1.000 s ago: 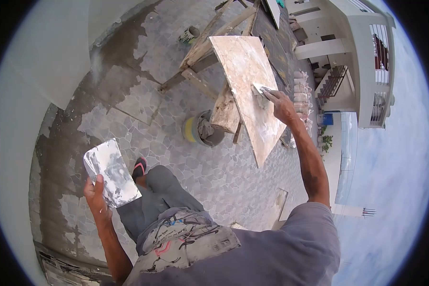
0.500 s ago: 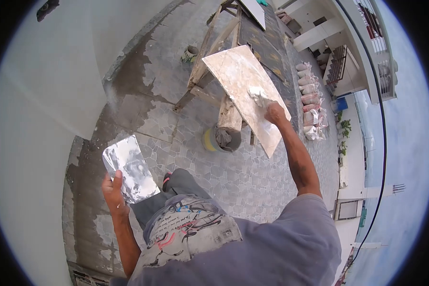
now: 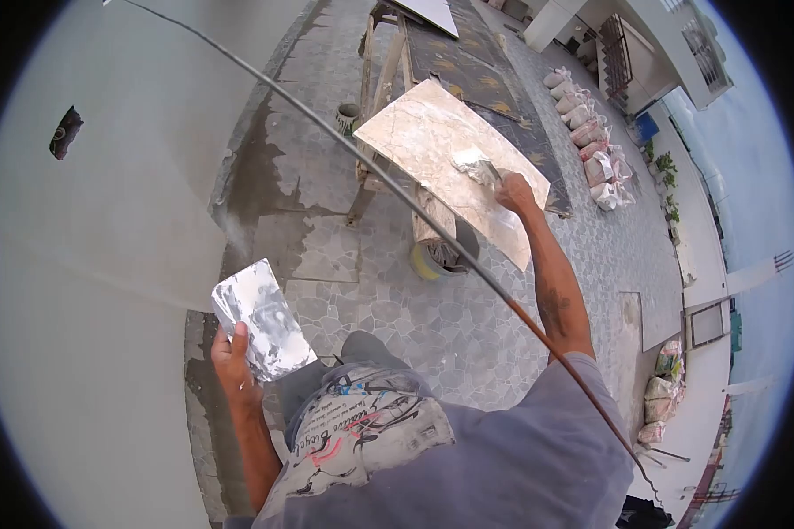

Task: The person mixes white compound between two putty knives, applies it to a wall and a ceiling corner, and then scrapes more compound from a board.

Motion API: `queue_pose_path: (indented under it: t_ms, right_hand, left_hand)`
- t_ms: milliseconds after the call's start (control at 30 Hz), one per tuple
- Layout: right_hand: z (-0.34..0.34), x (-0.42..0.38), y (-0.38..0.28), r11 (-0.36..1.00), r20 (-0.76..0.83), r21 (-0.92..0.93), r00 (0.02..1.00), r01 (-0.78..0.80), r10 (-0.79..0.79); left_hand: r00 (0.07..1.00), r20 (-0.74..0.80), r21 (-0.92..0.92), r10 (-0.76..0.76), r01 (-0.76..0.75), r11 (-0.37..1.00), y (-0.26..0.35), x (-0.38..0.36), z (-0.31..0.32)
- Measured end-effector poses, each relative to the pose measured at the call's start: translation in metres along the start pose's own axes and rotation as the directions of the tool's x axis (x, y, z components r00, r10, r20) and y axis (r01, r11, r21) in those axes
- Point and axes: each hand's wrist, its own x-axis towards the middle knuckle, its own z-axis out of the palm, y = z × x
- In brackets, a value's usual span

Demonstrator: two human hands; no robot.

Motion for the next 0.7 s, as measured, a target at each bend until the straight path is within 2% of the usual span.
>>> queue_pose_path:
  t_ms: [33, 100, 133, 233, 267, 300, 367, 467, 533, 567, 667, 700]
  right_hand:
    - [-0.018, -0.008, -0.007, 0.996, -0.072, 0.087, 0.997, -0.027, 0.033]
    - [-0.039, -0.019, -0.007, 0.972, -0.109, 0.208, 0.985, -0.112, 0.136]
    - [-0.055, -0.027, -0.016, 0.978, -0.078, 0.133, 0.982, -0.159, 0.171]
    - [-0.059, -0.034, -0.029, 0.986, -0.092, 0.111, 0.987, -0.123, 0.133]
    - [-0.055, -0.033, -0.035, 0.996, -0.040, 0.052, 0.997, -0.071, 0.073]
    - [-0.047, -0.034, -0.041, 0.994, -0.077, 0.103, 0.996, -0.030, 0.038]
    - [-0.041, -0.041, -0.061, 0.998, 0.015, 0.055, 0.999, 0.034, -0.034]
    - [-0.021, -0.044, -0.088, 0.988, 0.088, -0.157, 0.996, 0.005, 0.009]
    - [-0.030, -0.047, -0.091, 0.989, 0.104, -0.149, 0.995, 0.009, 0.007]
    - [-0.036, -0.048, -0.093, 0.989, 0.109, -0.145, 0.994, 0.012, 0.004]
    - [-0.042, -0.057, -0.099, 0.964, -0.050, -0.267, 0.999, 0.007, -0.021]
    - [-0.034, -0.063, -0.102, 0.947, 0.007, -0.314, 0.998, 0.061, -0.062]
  left_hand:
    - [1.000, 0.028, -0.002, -0.009, 0.009, 1.000, 0.001, 0.001, -0.001]
    - [0.999, 0.054, 0.008, -0.001, 0.001, 1.000, 0.005, 0.004, -0.002]
    - [0.997, 0.076, -0.013, -0.005, 0.006, 1.000, 0.007, 0.005, -0.001]
    - [0.990, 0.129, -0.043, -0.051, 0.057, 0.997, 0.018, 0.007, 0.002]
    - [0.988, 0.146, -0.060, -0.057, 0.066, 0.996, 0.018, 0.009, 0.001]
    - [0.984, 0.164, -0.074, -0.063, 0.076, 0.994, 0.017, 0.012, 0.001]
    - [0.975, 0.202, -0.063, -0.086, 0.101, 0.993, 0.018, 0.014, -0.002]
    - [0.963, 0.238, -0.033, -0.127, 0.138, 0.990, 0.019, 0.018, -0.003]
    - [0.965, 0.233, 0.007, -0.117, 0.118, 0.993, 0.023, 0.016, -0.001]
    - [0.967, 0.230, 0.025, -0.108, 0.105, 0.994, 0.025, 0.017, 0.001]
    - [0.967, 0.234, -0.002, -0.104, 0.108, 0.994, 0.028, 0.017, 0.003]
    - [0.965, 0.238, -0.003, -0.115, 0.119, 0.993, 0.028, 0.018, 0.002]
